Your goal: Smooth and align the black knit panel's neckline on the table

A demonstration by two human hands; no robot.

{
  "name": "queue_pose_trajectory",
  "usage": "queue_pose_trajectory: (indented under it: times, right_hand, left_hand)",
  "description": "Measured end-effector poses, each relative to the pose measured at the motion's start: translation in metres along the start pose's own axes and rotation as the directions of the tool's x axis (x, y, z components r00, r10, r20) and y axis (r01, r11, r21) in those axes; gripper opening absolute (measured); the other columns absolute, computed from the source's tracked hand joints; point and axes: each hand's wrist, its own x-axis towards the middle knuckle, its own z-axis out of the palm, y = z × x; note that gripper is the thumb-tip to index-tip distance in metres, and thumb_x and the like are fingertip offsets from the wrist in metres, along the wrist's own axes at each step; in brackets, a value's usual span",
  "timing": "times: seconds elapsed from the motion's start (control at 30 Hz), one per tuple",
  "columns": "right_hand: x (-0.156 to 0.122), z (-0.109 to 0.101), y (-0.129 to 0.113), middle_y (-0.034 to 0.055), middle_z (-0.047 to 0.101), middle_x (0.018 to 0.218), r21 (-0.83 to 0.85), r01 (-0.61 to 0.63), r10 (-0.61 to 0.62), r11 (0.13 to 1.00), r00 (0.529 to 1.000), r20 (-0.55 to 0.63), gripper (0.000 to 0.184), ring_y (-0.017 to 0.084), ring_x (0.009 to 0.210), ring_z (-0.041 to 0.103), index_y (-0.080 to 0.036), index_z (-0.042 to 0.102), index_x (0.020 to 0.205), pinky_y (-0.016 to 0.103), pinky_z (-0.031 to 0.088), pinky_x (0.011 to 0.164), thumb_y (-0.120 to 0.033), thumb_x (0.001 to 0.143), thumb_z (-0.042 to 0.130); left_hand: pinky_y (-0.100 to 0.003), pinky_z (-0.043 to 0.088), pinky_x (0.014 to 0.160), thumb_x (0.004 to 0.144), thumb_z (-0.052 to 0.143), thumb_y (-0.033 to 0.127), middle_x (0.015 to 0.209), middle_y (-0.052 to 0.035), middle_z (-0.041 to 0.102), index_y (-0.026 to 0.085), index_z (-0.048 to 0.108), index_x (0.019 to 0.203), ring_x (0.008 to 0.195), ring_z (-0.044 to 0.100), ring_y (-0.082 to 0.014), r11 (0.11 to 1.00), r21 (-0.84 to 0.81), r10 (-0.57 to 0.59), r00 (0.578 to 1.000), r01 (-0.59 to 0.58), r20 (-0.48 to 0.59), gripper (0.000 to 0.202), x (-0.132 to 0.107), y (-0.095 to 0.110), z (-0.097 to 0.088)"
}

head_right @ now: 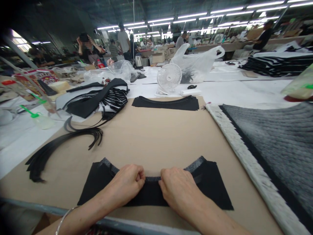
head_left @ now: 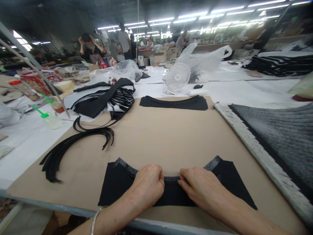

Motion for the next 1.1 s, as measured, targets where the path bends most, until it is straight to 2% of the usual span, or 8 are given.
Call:
queue_pose_trajectory:
  times: [0.2,0.43,0.67,0.8,1.0,1.1]
  right_hand:
    - [0.0,0.001,0.0,0.0101,0.069,0.076,-0.011,0.001,-0.001,1.0,1.0,0.007,0.021,0.025,0.075,0.067,-0.017,0.067,0.078,0.028,0.039,0.058,-0.02,0.091,0.05]
    - [-0.001,0.006,0.0,0.009,0.069,0.075,-0.066,0.025,-0.028,0.998,0.998,-0.055,0.017,0.028,0.074,0.068,-0.017,0.067,0.082,0.03,0.041,0.057,-0.021,0.089,0.052]
    - [-0.005,0.009,0.001,0.0087,0.067,0.071,-0.077,0.027,-0.035,0.997,0.994,-0.102,0.016,0.024,0.071,0.067,-0.016,0.063,0.08,0.026,0.041,0.059,-0.021,0.089,0.051]
    - [-0.006,0.007,0.0,0.0086,0.067,0.07,-0.094,0.021,-0.03,0.995,0.995,-0.099,0.016,0.025,0.069,0.068,-0.016,0.064,0.079,0.027,0.041,0.056,-0.022,0.089,0.052]
    - [-0.006,0.006,-0.001,0.0094,0.068,0.072,-0.1,0.019,-0.027,0.995,0.997,-0.078,0.016,0.026,0.069,0.068,-0.016,0.065,0.08,0.027,0.04,0.054,-0.022,0.09,0.053]
    - [-0.006,0.008,0.0,0.0093,0.067,0.071,-0.103,0.027,-0.038,0.994,0.993,-0.11,0.015,0.026,0.07,0.068,-0.016,0.063,0.08,0.028,0.039,0.055,-0.023,0.09,0.053]
  left_hand:
    - [-0.027,0.04,0.061,0.076,0.046,0.014,0.074,-0.0064,0.068,0.019,0.066,0.076,0.07,0.063,-0.0203,0.996,0.091,-0.012,1.0,0.014,-0.02,0.02,-0.001,0.004,0.002]
    - [-0.031,0.04,0.063,0.08,0.045,0.015,0.079,-0.0073,0.069,0.019,0.061,0.081,0.079,0.066,-0.0258,0.978,0.206,-0.005,1.0,0.009,-0.018,0.016,-0.006,0.01,0.005]
    - [-0.031,0.04,0.067,0.085,0.043,0.014,0.086,-0.0084,0.069,0.017,0.055,0.095,0.084,0.066,-0.0248,0.965,0.26,-0.036,0.999,0.027,0.03,0.016,-0.011,0.015,0.007]
    - [-0.03,0.037,0.063,0.083,0.051,0.015,0.086,-0.0071,0.068,0.016,0.05,0.102,0.082,0.065,-0.0248,0.964,0.262,-0.055,0.999,0.052,0.001,0.019,-0.01,0.015,0.0]
    - [-0.029,0.03,0.059,0.084,0.055,0.021,0.082,-0.0018,0.067,0.021,0.049,0.095,0.08,0.064,-0.024,0.966,0.255,-0.027,0.999,0.032,-0.022,0.012,-0.013,0.008,0.0]
    - [-0.029,0.028,0.058,0.084,0.055,0.021,0.08,0.0006,0.066,0.023,0.048,0.089,0.078,0.064,-0.0232,0.974,0.222,-0.025,0.999,0.035,-0.049,0.008,-0.016,0.001,0.004]
